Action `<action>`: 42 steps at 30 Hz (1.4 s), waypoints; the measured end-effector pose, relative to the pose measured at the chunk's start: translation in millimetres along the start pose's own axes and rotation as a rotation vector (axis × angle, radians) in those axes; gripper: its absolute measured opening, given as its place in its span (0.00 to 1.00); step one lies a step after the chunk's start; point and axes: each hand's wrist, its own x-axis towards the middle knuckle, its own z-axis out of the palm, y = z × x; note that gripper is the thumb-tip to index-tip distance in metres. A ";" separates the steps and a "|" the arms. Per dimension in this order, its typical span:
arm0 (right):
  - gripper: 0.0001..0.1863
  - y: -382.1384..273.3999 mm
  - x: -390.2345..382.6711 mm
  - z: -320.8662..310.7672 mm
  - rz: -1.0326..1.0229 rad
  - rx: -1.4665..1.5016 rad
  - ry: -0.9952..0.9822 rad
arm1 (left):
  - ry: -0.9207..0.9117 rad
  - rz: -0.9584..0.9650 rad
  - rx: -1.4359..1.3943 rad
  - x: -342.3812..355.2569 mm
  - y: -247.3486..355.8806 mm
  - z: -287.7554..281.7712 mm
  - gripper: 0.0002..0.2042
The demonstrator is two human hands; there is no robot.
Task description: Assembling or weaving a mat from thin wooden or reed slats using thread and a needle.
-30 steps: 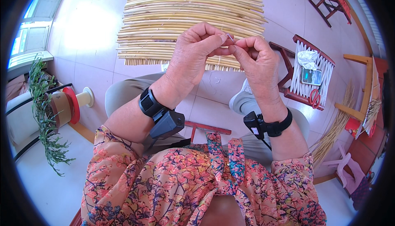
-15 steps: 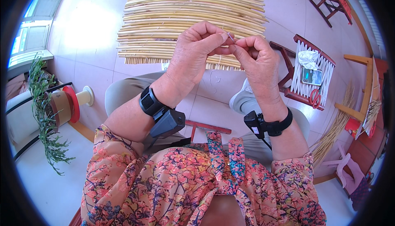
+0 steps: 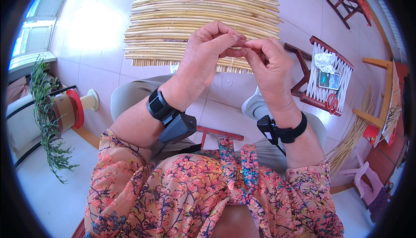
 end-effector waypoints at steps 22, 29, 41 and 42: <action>0.03 3.1 0.4 -6.3 -0.123 -0.293 -0.053 | 0.080 -0.041 -0.115 9.1 -0.7 -15.6 0.04; 0.04 13.6 6.8 -20.2 0.046 -0.257 -0.043 | -0.005 0.201 -0.199 14.1 46.5 -24.7 0.05; 0.06 -25.0 -12.6 -43.9 0.288 -0.187 -0.499 | 0.269 0.786 0.359 -104.7 178.1 -51.3 0.03; 0.06 -27.3 -18.0 -46.0 0.281 -0.185 -0.503 | 0.259 0.862 0.343 -112.4 180.5 -61.6 0.02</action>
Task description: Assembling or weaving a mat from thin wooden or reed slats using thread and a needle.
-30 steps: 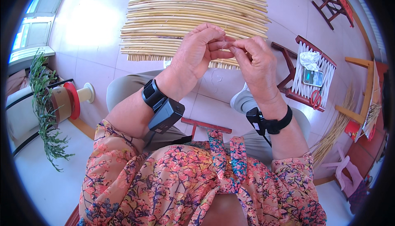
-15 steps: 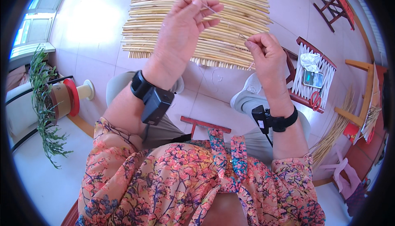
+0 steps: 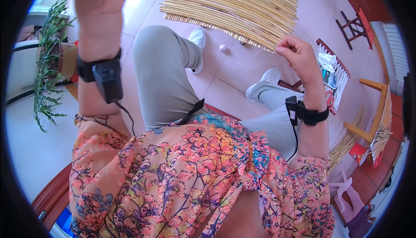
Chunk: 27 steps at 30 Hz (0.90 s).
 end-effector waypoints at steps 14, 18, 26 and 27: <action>0.02 -32.2 -94.1 -119.0 -0.373 -0.032 0.628 | 0.415 -0.209 0.011 -4.2 -129.1 -116.9 0.04; 0.05 -53.3 -114.1 -143.3 -0.545 -0.057 0.698 | 0.327 -0.335 0.088 -3.3 -160.8 -77.5 0.06; 0.09 -29.3 -182.4 -265.8 -0.557 -0.002 0.952 | 0.253 -0.504 0.189 7.1 -202.0 -80.1 0.06; 0.09 -24.9 -190.8 -279.9 -0.488 0.127 0.973 | 0.245 -0.520 0.196 5.7 -204.6 -74.9 0.06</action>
